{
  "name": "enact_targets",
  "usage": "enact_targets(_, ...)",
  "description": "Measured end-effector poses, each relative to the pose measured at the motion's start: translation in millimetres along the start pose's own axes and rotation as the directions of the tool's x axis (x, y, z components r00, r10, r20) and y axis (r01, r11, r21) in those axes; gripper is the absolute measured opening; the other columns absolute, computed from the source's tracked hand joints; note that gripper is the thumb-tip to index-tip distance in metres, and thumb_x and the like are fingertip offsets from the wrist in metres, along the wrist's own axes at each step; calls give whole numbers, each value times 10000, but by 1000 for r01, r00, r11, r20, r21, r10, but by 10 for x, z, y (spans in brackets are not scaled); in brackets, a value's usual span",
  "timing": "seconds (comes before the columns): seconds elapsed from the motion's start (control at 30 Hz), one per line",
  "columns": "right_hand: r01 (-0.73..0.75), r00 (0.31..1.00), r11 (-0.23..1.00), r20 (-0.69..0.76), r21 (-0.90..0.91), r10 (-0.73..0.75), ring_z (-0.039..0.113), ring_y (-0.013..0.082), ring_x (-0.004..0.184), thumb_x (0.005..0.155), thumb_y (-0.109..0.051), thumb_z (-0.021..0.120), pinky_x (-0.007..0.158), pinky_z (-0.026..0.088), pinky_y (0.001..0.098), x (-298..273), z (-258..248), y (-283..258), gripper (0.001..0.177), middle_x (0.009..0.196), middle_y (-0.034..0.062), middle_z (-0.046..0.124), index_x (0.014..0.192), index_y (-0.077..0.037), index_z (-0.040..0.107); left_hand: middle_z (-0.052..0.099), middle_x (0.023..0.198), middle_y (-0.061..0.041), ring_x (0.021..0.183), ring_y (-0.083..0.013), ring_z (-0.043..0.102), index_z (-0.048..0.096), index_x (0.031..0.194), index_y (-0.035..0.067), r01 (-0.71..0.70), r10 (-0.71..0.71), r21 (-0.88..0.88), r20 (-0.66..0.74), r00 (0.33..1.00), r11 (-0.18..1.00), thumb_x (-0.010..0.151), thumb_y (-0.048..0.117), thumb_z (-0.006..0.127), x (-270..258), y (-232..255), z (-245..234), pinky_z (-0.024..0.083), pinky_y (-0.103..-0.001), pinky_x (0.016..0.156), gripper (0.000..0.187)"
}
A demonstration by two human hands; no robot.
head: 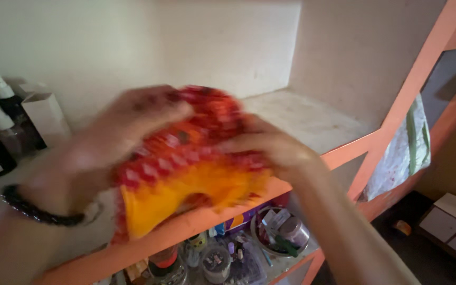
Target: The person organizes several bottles on a shelf by wiping them with a cloth, moving them between shelves, and rearranging other items in a lower cubby.
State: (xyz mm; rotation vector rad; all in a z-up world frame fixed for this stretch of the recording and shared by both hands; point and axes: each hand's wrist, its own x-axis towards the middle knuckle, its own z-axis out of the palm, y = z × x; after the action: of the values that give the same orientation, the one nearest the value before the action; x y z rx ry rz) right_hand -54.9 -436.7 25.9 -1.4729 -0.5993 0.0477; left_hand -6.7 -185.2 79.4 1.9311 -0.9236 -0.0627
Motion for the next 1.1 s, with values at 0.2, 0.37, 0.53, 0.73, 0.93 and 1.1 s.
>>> enact_targets(0.2,209,943,856,-329,473,-49,677,235,1062,843,-174,707,889,533,370,-987,-551,395,530,1223,131,723,1344,-23,620,762,975,-143,800,-226,733,620,1165,-20,-31,93,-373,151,984,927,848,262,741,-88,8,1019,631,-388,679,441)
enact_targets(0.37,169,861,746,-464,644,206,668,263,1084,863,-223,677,926,520,410,-1287,-532,1315,518,1230,141,713,1339,-28,613,740,883,-186,830,-340,753,578,1175,39,-200,188,-91,-124,974,976,817,140,685,-238,-221,1873,584,-402,720,387)
enact_targets(0.53,77,721,584,-450,808,527,658,290,1106,884,-273,648,963,508,450,-2087,-466,2173,512,1236,150,703,1333,-32,605,704,897,-204,876,-373,710,577,1154,47,-100,102,-85,15,995,991,917,194,652,-321,-1067,2651,540,-460,718,288)
enact_targets(0.73,106,628,389,-365,915,687,648,324,1133,908,-332,613,1007,493,499,-2604,-505,3096,513,1243,162,691,1327,-38,596,637,1120,-188,1054,-389,593,602,1121,46,-50,35,254,64,997,966,872,281,718,-412,-2407,3120,476,-509,867,361)
enact_targets(0.93,150,698,252,-283,956,658,637,358,1159,933,-392,577,1051,477,547,-2679,-603,3643,522,1251,174,679,1321,-43,587,604,1263,-202,1233,-406,523,621,1176,-7,-314,379,694,64,923,648,716,205,669,-200,-3214,3387,440,-508,926,509)
enact_targets(1.1,165,692,270,-306,949,653,612,387,1228,953,-442,551,1090,445,542,-2277,-598,3777,597,1342,206,650,1374,-20,555,613,1275,-131,1266,-314,523,661,1111,79,-301,131,745,279,951,595,855,234,635,12,-3535,3618,411,-527,1034,301)
